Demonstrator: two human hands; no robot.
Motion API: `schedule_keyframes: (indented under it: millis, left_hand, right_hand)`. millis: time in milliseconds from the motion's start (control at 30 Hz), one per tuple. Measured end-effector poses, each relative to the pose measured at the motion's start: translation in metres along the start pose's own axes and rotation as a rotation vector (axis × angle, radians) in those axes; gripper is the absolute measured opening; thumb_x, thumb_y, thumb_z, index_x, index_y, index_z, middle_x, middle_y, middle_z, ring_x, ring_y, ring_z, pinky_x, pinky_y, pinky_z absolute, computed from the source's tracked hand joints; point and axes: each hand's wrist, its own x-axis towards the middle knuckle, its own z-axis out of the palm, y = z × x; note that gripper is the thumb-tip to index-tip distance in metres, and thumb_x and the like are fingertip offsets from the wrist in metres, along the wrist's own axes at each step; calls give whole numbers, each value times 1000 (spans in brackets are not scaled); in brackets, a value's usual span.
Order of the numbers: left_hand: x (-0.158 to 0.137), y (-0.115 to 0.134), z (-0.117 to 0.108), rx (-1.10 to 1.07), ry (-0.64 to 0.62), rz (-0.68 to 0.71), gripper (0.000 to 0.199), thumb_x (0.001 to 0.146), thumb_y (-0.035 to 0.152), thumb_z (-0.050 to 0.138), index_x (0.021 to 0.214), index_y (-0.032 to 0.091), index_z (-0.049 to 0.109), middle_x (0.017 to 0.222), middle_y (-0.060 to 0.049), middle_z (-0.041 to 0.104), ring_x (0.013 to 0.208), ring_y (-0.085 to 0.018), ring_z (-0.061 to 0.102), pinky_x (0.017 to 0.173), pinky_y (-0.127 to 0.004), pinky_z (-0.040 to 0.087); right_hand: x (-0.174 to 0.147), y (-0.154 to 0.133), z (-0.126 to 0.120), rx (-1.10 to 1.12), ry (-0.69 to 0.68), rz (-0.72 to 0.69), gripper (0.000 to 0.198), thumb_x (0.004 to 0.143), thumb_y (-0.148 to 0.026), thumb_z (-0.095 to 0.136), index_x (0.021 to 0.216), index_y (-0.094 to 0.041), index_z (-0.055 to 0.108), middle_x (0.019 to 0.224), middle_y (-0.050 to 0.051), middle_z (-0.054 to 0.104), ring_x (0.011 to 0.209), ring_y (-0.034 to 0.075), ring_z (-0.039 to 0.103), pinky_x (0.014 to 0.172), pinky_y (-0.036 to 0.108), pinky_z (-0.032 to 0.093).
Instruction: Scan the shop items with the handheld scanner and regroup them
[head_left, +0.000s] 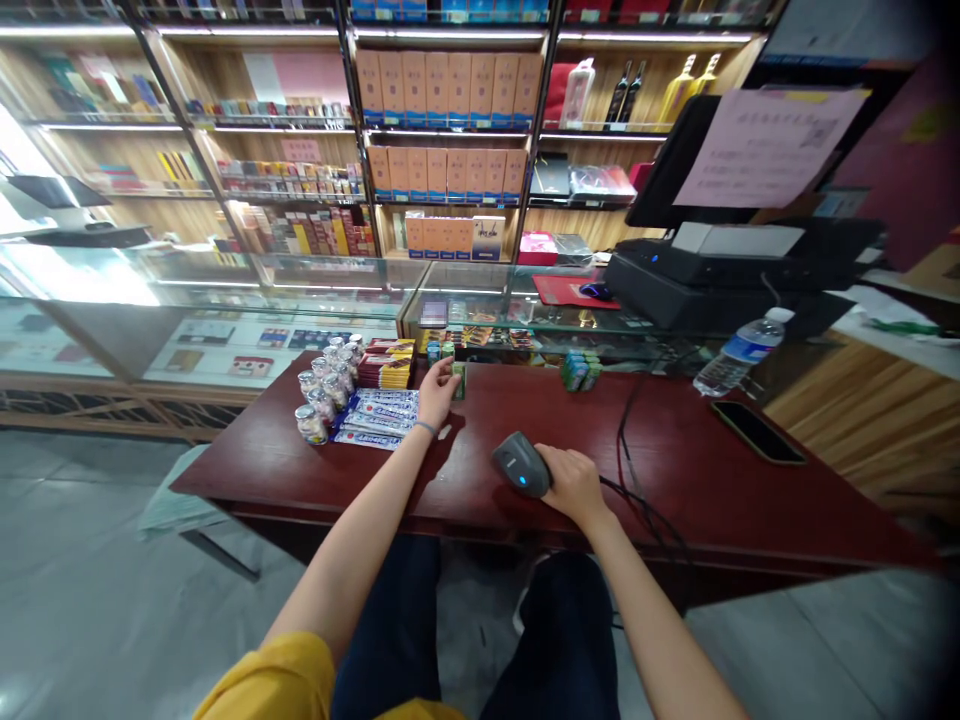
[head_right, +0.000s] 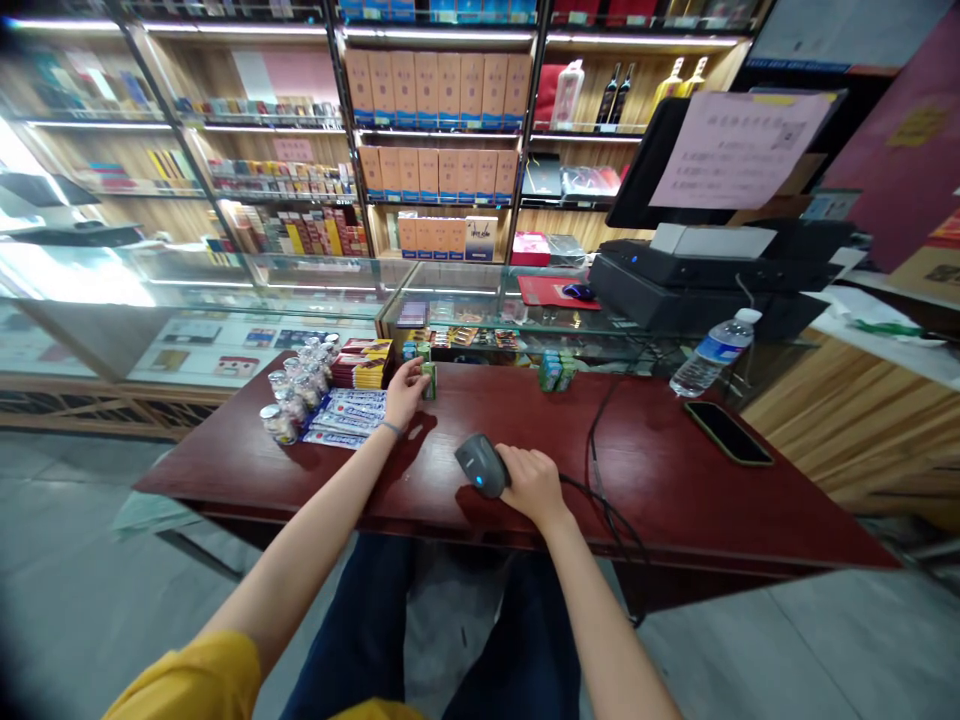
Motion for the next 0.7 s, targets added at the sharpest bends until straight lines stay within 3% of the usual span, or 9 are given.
schedule_keyframes:
  millis: [167, 333, 700]
  left_hand:
    - [32, -3, -20, 256, -10, 74, 34, 69, 10, 71, 101, 21, 66, 97, -4, 63, 79, -14, 61, 85, -30, 49]
    - [51, -17, -27, 434, -56, 99, 30, 73, 13, 67, 101, 23, 63, 99, -4, 63, 76, -15, 60, 83, -33, 49]
    - [61, -29, -25, 331, -40, 87, 40, 67, 6, 69, 100, 23, 54, 94, -3, 64, 82, -16, 63, 84, -31, 49]
  right_hand:
    - [1, 1, 2, -3, 11, 9, 36, 80, -30, 52, 110, -12, 59, 88, 7, 70, 71, 17, 61, 66, 30, 38]
    - [2, 1, 1, 29, 38, 14, 35, 81, -30, 53, 110, -11, 59, 88, 7, 70, 74, 17, 63, 68, 29, 39]
    - [1, 3, 2, 30, 73, 24, 34, 81, -28, 53, 110, -12, 60, 85, 7, 69, 71, 16, 61, 66, 29, 40]
